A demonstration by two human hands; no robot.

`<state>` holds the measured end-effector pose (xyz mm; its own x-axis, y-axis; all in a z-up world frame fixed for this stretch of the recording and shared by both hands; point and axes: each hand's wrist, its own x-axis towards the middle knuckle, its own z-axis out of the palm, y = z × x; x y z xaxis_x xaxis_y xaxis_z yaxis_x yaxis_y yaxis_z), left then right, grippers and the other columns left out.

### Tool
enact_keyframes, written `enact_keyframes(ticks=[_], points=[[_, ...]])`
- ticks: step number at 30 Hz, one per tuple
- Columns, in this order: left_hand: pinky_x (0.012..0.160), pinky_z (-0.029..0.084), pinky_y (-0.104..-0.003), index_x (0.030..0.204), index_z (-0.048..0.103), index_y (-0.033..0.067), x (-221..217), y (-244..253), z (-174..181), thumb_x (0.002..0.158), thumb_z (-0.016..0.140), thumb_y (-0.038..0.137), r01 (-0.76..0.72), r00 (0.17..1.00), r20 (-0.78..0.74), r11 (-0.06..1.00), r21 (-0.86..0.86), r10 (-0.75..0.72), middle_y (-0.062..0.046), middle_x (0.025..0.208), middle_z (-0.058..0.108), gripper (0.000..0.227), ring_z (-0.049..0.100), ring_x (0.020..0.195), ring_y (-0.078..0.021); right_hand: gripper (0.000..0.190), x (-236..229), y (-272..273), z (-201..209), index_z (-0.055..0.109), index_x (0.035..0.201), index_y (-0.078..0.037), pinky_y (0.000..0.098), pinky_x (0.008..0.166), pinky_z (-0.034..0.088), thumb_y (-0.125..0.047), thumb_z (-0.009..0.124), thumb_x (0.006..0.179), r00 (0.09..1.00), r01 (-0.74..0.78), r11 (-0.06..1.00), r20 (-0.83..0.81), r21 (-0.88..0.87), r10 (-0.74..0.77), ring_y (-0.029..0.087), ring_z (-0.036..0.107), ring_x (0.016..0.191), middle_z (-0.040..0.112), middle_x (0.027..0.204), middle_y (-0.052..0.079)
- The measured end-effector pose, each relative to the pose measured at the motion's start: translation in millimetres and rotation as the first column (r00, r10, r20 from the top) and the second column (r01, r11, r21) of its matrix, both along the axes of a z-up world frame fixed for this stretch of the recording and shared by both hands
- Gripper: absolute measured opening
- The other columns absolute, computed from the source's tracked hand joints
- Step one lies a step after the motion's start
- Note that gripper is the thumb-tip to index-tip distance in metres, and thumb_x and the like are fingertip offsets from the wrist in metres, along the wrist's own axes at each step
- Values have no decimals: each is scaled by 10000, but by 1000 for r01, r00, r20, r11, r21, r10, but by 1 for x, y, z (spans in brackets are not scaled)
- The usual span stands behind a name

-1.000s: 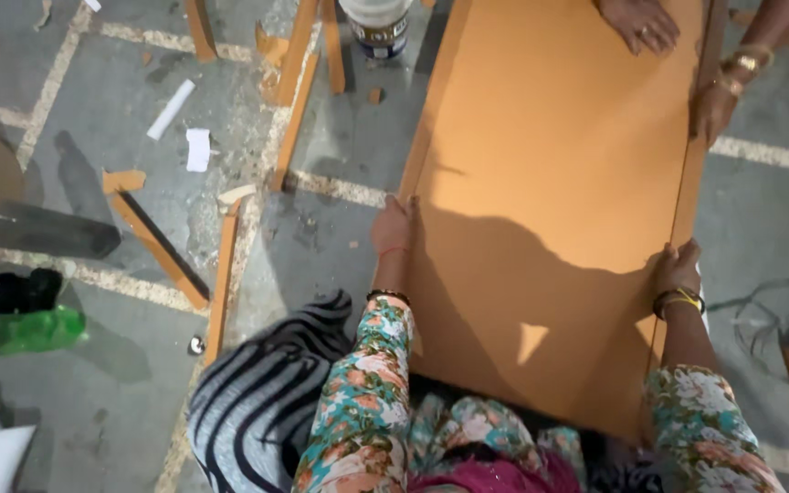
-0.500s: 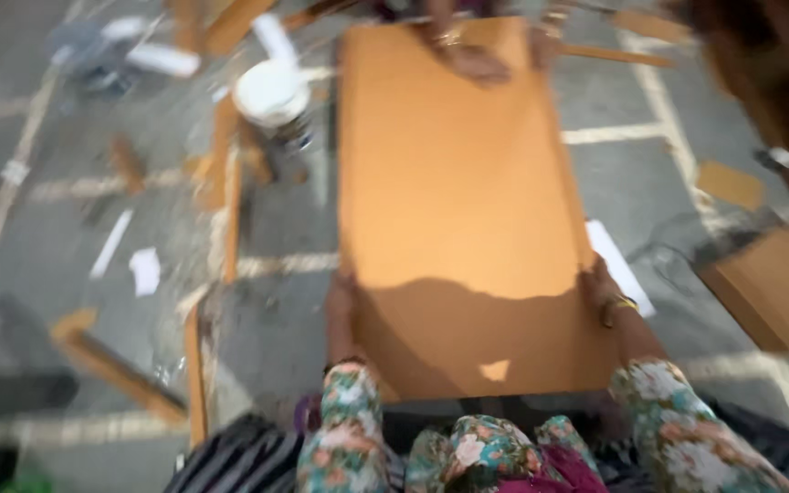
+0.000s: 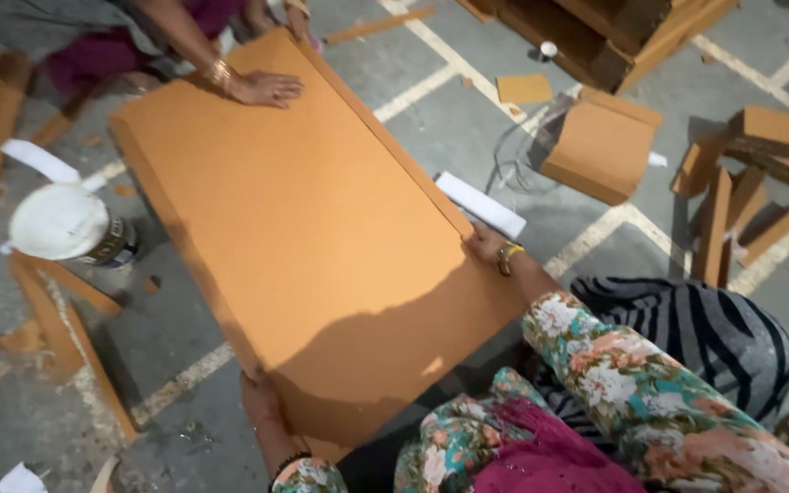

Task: The person wipes a wooden frame with a white cloth, then attaches it to a large flat board. They press the frame onto the board's edge to secure it in place.

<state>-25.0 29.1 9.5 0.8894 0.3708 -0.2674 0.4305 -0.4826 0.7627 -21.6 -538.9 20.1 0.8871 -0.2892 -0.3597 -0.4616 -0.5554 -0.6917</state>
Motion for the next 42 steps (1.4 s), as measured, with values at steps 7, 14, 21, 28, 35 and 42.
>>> enact_keyframes(ticks=[7, 14, 21, 28, 35, 42], points=[[893, 507, -556, 1247, 648, -13, 6, -4, 5, 1019, 516, 561, -34, 999, -12, 991, 128, 36, -312, 1153, 690, 632, 645, 1084, -512, 582, 28, 3, -26, 417, 1513, -103, 434, 1020, 447, -331, 577, 1002, 980, -11, 993, 197, -121, 35, 333, 583, 1208, 636, 1310, 189], [817, 518, -589, 1154, 672, -36, 69, -23, 16, 1045, 494, 632, -41, 998, 66, 947, 320, 20, -332, 1087, 689, 700, 643, 1000, -538, 514, 43, -16, 7, 490, 1453, -115, 422, 990, 473, -327, 603, 998, 957, 66, 977, 290, -204, -4, 327, 614, 1163, 666, 1267, 180], [758, 519, -593, 1067, 684, -25, 186, -90, 97, 1063, 438, 657, -104, 994, 65, 921, 376, 86, -314, 1010, 696, 725, 654, 929, -530, 447, 44, 20, 16, 563, 1392, -127, 411, 959, 500, -322, 628, 995, 946, 126, 977, 317, -175, -65, 320, 645, 1119, 695, 1224, 171], [700, 520, -597, 980, 697, -13, 112, -24, 6, 1082, 381, 682, -111, 994, 52, 885, 452, 97, -296, 932, 703, 769, 665, 859, -522, 385, 85, 14, -18, 636, 1332, -140, 400, 929, 526, -318, 654, 992, 945, 178, 960, 308, -215, -106, 313, 676, 1074, 725, 1180, 162], [751, 535, -595, 1068, 712, -16, 141, -16, 11, 997, 351, 767, -142, 982, -56, 903, 406, 180, -295, 985, 724, 865, 686, 918, -517, 390, 146, 6, -49, 671, 1313, -160, 390, 900, 539, -313, 690, 955, 944, 260, 948, 255, -184, -209, 308, 696, 1060, 732, 1181, 146], [760, 523, -570, 966, 743, -58, 160, -23, 39, 1027, 439, 701, -167, 962, -139, 910, 379, 234, -305, 924, 711, 820, 683, 896, -499, 324, 204, 31, 13, 716, 1231, -111, 370, 865, 560, -292, 703, 963, 925, 319, 942, 253, -108, -285, 283, 737, 967, 770, 1055, 148]])
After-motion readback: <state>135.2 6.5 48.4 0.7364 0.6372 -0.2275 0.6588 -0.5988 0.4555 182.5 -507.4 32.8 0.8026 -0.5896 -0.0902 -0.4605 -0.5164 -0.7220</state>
